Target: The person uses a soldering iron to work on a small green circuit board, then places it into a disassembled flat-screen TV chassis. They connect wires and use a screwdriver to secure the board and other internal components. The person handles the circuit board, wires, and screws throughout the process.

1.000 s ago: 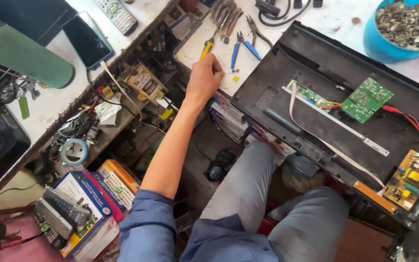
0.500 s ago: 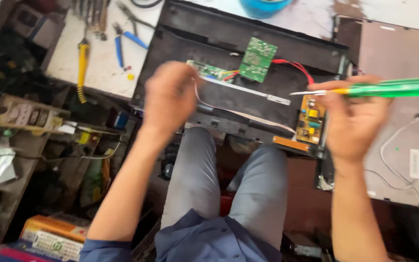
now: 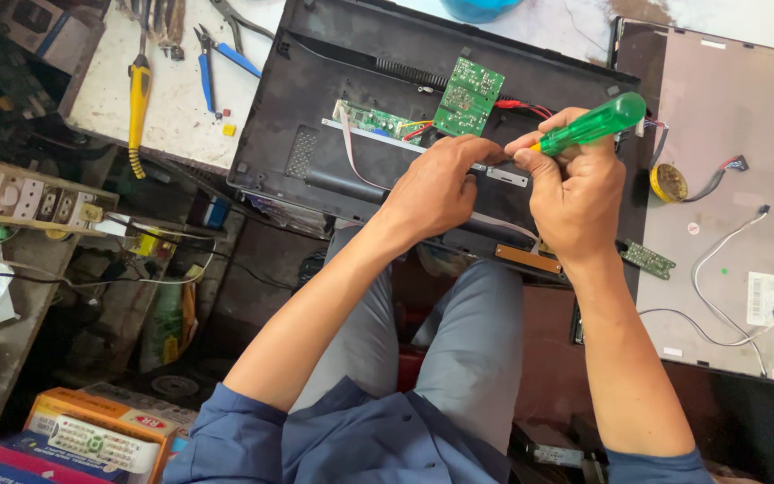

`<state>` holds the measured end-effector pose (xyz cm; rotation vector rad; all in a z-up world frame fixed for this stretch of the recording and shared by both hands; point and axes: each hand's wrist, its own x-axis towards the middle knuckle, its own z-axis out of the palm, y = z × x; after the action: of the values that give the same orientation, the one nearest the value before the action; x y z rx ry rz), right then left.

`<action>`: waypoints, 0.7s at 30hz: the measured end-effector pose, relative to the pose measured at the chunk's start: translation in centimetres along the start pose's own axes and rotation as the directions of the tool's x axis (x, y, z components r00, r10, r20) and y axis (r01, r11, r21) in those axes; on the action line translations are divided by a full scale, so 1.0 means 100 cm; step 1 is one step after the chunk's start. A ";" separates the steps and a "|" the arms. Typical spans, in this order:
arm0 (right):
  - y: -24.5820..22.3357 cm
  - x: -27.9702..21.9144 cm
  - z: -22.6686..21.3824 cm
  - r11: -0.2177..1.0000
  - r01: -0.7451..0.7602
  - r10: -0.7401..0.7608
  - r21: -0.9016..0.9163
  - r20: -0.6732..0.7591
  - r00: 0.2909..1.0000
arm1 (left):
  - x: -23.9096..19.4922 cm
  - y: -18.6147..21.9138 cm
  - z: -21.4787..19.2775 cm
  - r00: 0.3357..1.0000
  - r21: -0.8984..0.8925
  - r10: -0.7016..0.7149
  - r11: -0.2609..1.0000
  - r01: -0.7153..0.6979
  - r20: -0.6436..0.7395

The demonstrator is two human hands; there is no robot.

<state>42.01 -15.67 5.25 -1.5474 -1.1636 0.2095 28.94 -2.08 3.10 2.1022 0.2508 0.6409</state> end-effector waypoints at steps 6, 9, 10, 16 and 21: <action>-0.003 0.001 0.001 0.999 -0.019 0.019 -0.030 -0.001 1.000 | 0.001 -0.001 0.000 1.000 -0.015 0.000 1.000 0.000 0.006; -0.004 0.002 0.002 1.000 -0.015 0.015 -0.020 -0.011 1.000 | 0.000 0.000 0.000 1.000 -0.014 -0.001 1.000 0.001 0.002; -0.005 0.002 0.002 1.000 -0.015 0.015 -0.016 -0.010 1.000 | 0.000 0.000 0.000 1.000 -0.006 -0.002 1.000 0.002 -0.001; -0.010 0.005 0.002 1.000 -0.014 0.014 0.009 -0.007 1.000 | 0.000 -0.003 0.000 0.999 0.017 -0.025 1.000 0.025 0.020; -0.012 0.007 0.001 1.000 -0.024 0.024 0.020 -0.012 1.000 | 0.002 -0.006 0.002 1.000 0.015 -0.012 1.000 0.012 0.017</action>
<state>41.71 -15.22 6.51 -1.5438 -1.1311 0.2264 29.22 -1.82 2.60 2.1181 0.2589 0.6151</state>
